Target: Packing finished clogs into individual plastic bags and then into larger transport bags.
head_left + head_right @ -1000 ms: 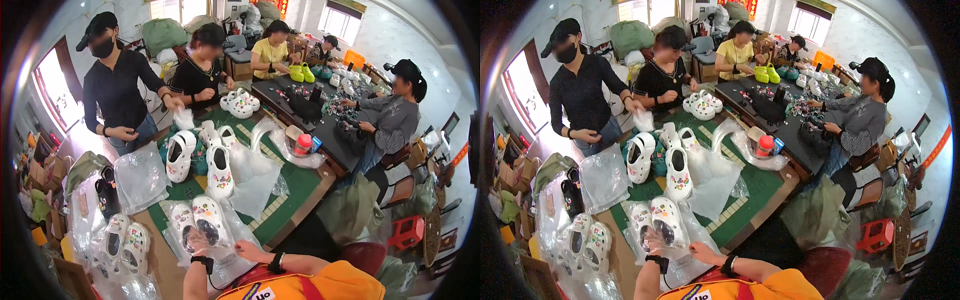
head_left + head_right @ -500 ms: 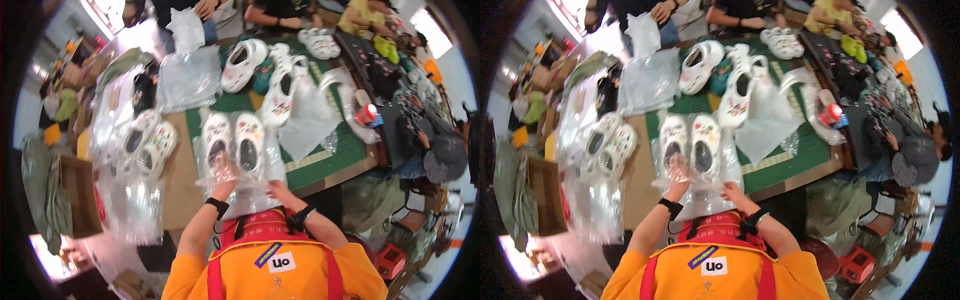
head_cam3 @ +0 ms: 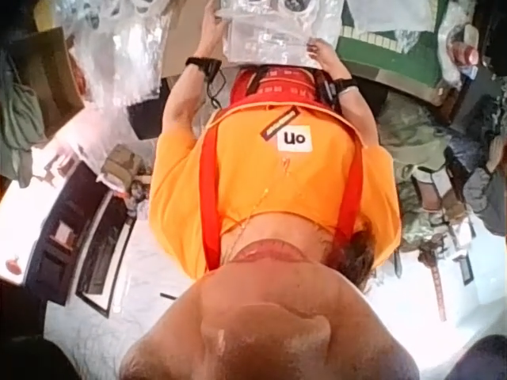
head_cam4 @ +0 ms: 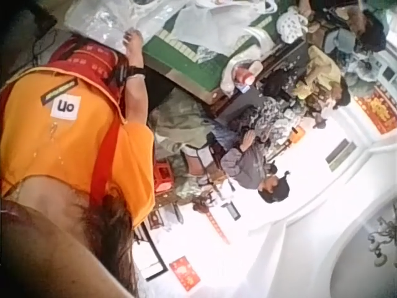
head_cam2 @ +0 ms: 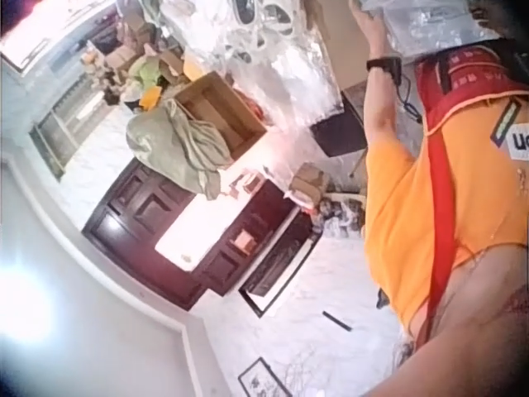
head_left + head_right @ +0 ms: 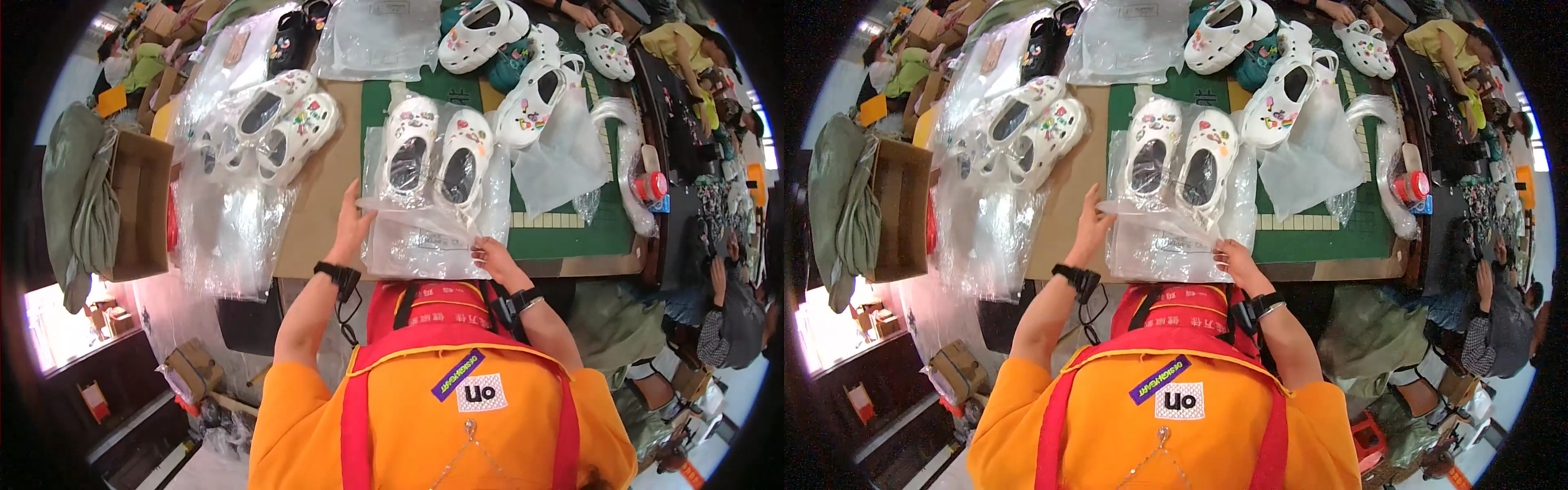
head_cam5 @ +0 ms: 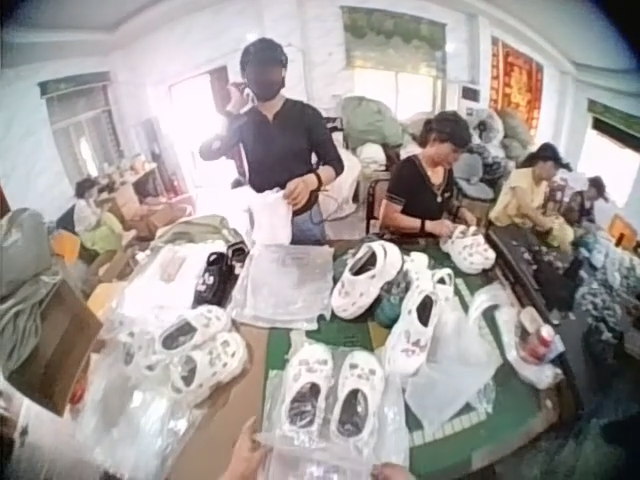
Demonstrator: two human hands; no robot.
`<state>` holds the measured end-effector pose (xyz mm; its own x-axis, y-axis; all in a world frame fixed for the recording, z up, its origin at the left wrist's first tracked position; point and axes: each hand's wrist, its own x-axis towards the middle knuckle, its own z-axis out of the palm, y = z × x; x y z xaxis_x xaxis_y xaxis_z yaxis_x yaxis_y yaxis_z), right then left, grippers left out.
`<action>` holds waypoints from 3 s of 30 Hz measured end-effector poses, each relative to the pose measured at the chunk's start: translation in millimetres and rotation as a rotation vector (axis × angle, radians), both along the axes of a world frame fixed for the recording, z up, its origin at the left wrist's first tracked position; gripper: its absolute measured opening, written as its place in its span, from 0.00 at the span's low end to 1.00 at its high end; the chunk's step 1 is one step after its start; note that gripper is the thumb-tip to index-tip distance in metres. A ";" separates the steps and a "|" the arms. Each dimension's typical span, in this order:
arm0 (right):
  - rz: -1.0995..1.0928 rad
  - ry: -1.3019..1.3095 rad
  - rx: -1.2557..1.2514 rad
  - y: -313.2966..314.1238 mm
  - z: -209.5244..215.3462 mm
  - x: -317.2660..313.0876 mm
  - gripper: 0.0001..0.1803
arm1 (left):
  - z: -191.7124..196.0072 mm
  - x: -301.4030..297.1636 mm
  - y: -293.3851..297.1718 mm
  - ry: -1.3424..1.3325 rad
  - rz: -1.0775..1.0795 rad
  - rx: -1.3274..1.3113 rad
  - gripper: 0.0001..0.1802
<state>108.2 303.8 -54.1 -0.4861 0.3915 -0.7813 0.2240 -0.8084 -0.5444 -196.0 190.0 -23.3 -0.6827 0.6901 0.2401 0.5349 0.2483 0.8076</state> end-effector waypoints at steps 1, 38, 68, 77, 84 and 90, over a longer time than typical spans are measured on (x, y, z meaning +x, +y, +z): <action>-0.019 -0.005 -0.007 -0.4 -0.2 0.6 0.11 | 3.0 -4.5 3.1 -0.225 -0.079 -0.146 0.23; -0.073 0.014 0.007 11.0 13.0 21.2 0.06 | 26.9 -1.3 22.8 0.509 -0.164 -0.123 0.07; -0.162 0.119 -0.009 29.2 20.2 33.4 0.24 | 17.0 74.0 43.0 0.924 -0.928 -0.306 0.04; -0.157 0.112 -0.034 35.9 16.6 31.6 0.21 | 29.1 -42.7 -9.3 0.978 -0.699 -0.502 0.05; 0.063 -0.109 0.091 37.1 16.3 23.7 0.22 | 3.4 -44.6 -14.1 -0.102 -0.450 -0.503 0.18; 0.286 -0.156 0.210 48.5 1.2 -28.1 0.46 | -1.7 -21.8 29.8 -0.837 -0.296 -0.425 0.38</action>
